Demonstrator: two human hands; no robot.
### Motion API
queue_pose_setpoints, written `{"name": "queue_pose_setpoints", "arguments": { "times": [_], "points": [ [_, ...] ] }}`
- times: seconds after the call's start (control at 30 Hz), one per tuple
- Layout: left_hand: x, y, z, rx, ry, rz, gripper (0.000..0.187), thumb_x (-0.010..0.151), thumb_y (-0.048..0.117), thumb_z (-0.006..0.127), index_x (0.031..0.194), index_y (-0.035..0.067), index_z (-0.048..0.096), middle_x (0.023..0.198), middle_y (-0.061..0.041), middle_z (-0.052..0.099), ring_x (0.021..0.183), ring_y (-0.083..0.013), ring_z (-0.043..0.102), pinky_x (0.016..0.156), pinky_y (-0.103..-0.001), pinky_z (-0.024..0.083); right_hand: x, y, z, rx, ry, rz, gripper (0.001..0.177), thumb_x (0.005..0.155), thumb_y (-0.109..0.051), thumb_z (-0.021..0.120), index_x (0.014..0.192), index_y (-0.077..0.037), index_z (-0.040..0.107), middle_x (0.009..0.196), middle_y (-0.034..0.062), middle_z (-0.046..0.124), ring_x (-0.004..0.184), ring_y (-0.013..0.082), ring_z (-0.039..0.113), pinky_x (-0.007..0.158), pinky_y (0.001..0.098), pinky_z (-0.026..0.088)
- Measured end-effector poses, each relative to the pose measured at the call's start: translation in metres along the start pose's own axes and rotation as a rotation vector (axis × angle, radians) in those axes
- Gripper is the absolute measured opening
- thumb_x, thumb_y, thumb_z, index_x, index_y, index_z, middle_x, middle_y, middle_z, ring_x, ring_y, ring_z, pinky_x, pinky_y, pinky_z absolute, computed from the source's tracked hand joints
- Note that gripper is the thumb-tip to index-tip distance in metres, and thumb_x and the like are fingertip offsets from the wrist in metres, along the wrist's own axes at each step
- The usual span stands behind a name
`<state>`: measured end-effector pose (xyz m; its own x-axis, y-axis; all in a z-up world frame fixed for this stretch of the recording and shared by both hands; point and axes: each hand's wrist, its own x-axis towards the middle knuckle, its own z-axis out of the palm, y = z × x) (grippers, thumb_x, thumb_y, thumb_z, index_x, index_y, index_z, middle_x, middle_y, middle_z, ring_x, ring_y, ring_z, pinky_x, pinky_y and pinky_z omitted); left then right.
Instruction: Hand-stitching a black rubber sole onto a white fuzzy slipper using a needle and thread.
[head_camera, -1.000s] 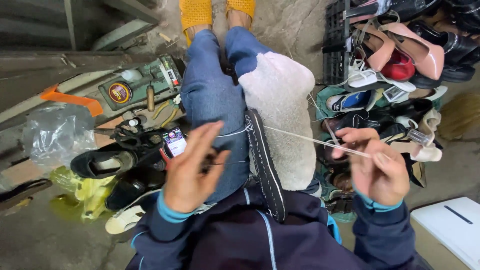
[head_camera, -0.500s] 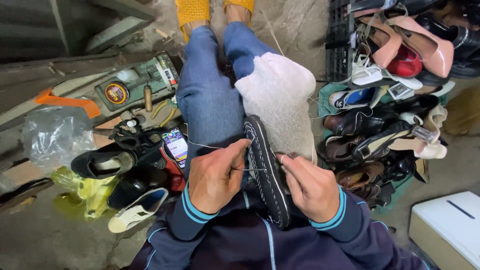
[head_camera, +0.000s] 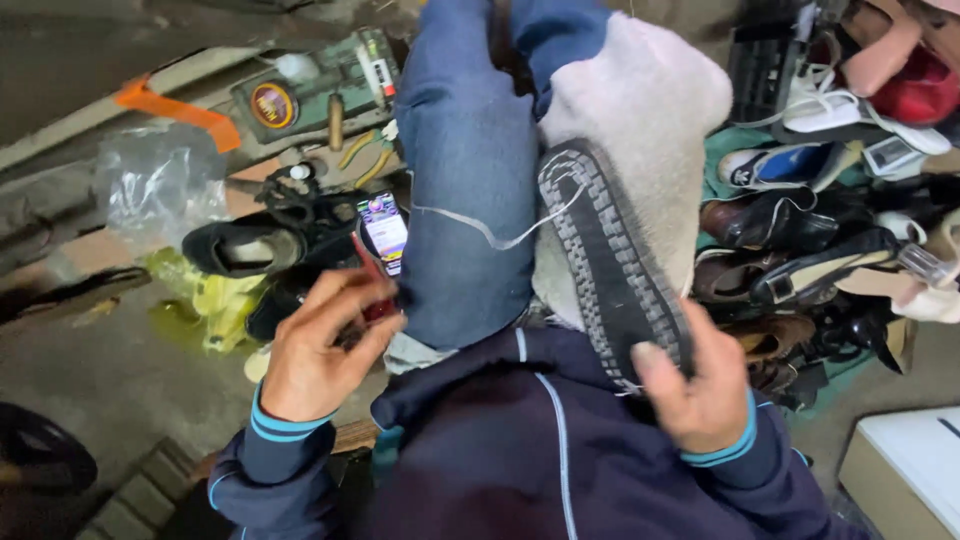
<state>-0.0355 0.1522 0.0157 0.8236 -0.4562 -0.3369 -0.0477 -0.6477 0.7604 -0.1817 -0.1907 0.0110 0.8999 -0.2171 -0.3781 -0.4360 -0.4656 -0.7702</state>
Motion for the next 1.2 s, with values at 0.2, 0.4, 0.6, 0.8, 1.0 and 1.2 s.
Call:
{"name": "queue_pose_setpoints", "arguments": {
  "times": [0.2,0.4,0.6,0.8,1.0,1.2],
  "points": [
    [-0.050,-0.039,0.040,0.003,-0.069,-0.020,0.035,0.088,0.020,0.081,0.120,0.013,0.068,0.122,-0.004,0.061,0.068,-0.0167,0.060,0.067,-0.035,0.054,0.001,0.005,-0.003,0.247,0.213,0.035,0.043,0.094,-0.026,0.058,0.122,0.006,0.062,0.093,0.0030,0.055,0.082,0.0139,0.049,0.076,0.0272,0.043],
    [-0.057,-0.046,0.059,0.200,0.065,0.048,0.011,0.097,0.021,0.070,0.099,0.011,0.066,0.093,-0.002,0.067,0.078,-0.0260,0.067,0.068,-0.038,0.051,-0.007,0.028,-0.019,0.325,0.269,-0.008,0.049,0.093,-0.027,0.059,0.132,0.002,0.061,0.107,0.0041,0.060,0.094,0.0154,0.056,0.086,0.0292,0.047],
    [-0.028,-0.005,0.049,0.080,0.195,0.097,0.010,0.097,0.012,0.073,0.097,0.006,0.065,0.095,-0.005,0.066,0.081,-0.0194,0.065,0.067,-0.032,0.052,-0.016,0.030,-0.039,0.329,0.360,-0.101,0.052,0.098,-0.025,0.055,0.139,0.005,0.056,0.126,0.0134,0.064,0.111,0.0258,0.063,0.095,0.0376,0.051],
    [0.000,0.052,0.070,-0.057,0.406,0.323,0.032,0.086,0.001,0.080,0.117,0.007,0.074,0.109,-0.012,0.072,0.068,-0.0276,0.073,0.062,-0.035,0.058,-0.020,0.022,-0.036,0.572,0.327,-0.125,0.043,0.083,-0.019,0.062,0.121,0.002,0.067,0.074,0.0110,0.066,0.066,0.0092,0.061,0.058,0.0231,0.053],
    [-0.006,0.088,0.081,-0.324,0.323,0.528,0.076,0.083,0.001,0.086,0.148,-0.005,0.047,0.132,-0.025,0.062,0.068,-0.0311,0.074,0.068,-0.040,0.060,-0.039,0.056,-0.029,0.771,0.113,-0.234,0.053,0.077,-0.012,0.067,0.126,0.009,0.064,0.086,0.0199,0.075,0.073,0.0174,0.071,0.067,0.0326,0.061],
    [-0.019,0.073,0.096,-0.561,0.153,0.425,0.060,0.092,0.002,0.074,0.146,-0.005,0.050,0.089,-0.016,0.072,0.061,-0.0157,0.067,0.060,-0.031,0.057,-0.043,0.047,-0.032,0.792,-0.021,-0.255,0.049,0.077,-0.013,0.068,0.120,0.010,0.069,0.089,0.0244,0.078,0.081,0.0203,0.071,0.071,0.0375,0.061]
  ]
}}
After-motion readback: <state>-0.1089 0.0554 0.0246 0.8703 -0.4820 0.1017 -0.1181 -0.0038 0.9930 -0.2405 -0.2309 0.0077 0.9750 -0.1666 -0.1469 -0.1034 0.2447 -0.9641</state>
